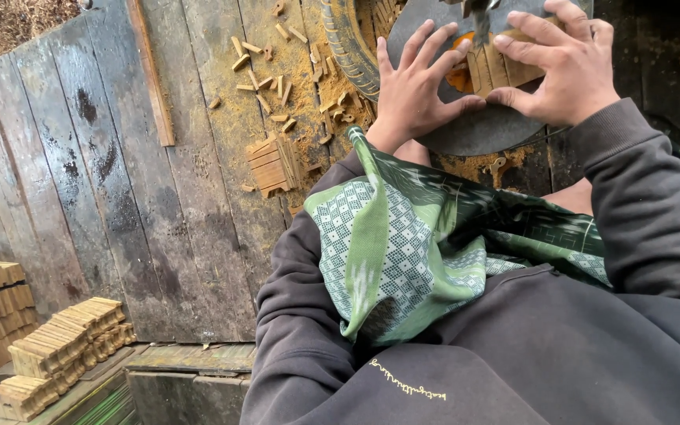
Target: Cutting small wooden blocks into smaller pieces using a circular saw blade
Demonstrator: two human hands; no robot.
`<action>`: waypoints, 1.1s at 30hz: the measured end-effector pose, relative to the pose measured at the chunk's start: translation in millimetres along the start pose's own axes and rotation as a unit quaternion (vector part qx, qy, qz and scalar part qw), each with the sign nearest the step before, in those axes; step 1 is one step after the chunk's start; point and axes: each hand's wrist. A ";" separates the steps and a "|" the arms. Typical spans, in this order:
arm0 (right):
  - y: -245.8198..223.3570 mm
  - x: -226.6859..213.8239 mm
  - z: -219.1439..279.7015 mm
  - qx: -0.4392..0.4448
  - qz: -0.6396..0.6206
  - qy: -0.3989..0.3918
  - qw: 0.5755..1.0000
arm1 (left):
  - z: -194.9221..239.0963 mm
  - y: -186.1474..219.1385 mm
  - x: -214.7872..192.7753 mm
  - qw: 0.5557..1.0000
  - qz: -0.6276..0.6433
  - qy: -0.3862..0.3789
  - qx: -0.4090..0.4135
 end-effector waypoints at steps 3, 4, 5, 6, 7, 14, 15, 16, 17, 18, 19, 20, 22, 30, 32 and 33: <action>0.6 0.6 -1.7 -0.001 0.007 0.001 1.000 | -0.6 -1.4 1.7 1.000 -0.002 0.008 0.002; 0.9 0.5 -1.9 0.000 0.007 -0.002 1.000 | -0.8 -1.8 2.8 1.000 -0.005 0.014 0.006; 0.5 -0.5 -2.7 -0.001 0.007 -0.002 1.000 | -0.7 -2.1 3.1 1.000 -0.005 0.014 0.005; 0.2 -1.5 -3.4 0.001 0.005 -0.008 1.000 | -0.7 -2.4 3.5 1.000 -0.011 0.014 0.005; 0.3 -2.4 -4.6 0.003 0.002 -0.013 1.000 | -1.3 -2.9 3.8 1.000 -0.017 0.014 0.006; 1.8 -1.6 -7.8 0.005 0.015 -0.015 1.000 | -2.6 -3.1 2.8 1.000 -0.014 0.001 -0.002; 2.3 -1.0 -8.1 0.004 0.015 -0.018 1.000 | -2.6 -3.6 3.4 1.000 -0.024 0.004 -0.001; 2.7 -0.4 -8.4 0.003 0.015 -0.020 1.000 | -2.6 -4.1 4.0 0.999 -0.035 0.008 -0.001; 3.8 1.0 -7.9 0.003 0.015 -0.020 1.000 | -2.7 -4.1 4.6 0.999 -0.034 0.008 -0.001; 4.8 2.3 -7.4 -0.003 0.028 -0.010 1.000 | -2.8 -4.2 5.1 0.999 -0.035 0.013 0.001; 5.7 3.9 -7.5 -0.009 0.040 0.000 0.999 | -2.8 -4.7 5.1 0.999 -0.037 0.018 0.002; 5.6 3.7 -8.5 -0.010 0.039 0.000 0.999 | -3.2 -4.6 4.1 0.999 -0.037 0.018 0.001; 5.5 3.0 -9.2 -0.004 0.029 -0.008 1.000 | -4.2 -3.8 2.8 1.000 -0.022 0.012 -0.004; 7.4 1.8 -14.8 0.002 -0.005 -0.026 1.000 | -8.0 -7.7 8.5 0.999 -0.026 0.029 0.001; 7.8 2.2 -15.3 0.004 -0.011 -0.032 0.999 | -8.6 -7.7 8.6 1.000 -0.022 0.022 -0.001; 7.9 2.5 -15.3 0.006 -0.011 -0.033 0.999 | -8.7 -7.5 8.6 1.000 -0.017 0.021 -0.002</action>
Point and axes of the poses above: each hand's wrist, its own z-axis away from the middle knuckle, its own x-axis out of the palm, y = z × x, and after that the axes turned 8 degrees about z, right-handed
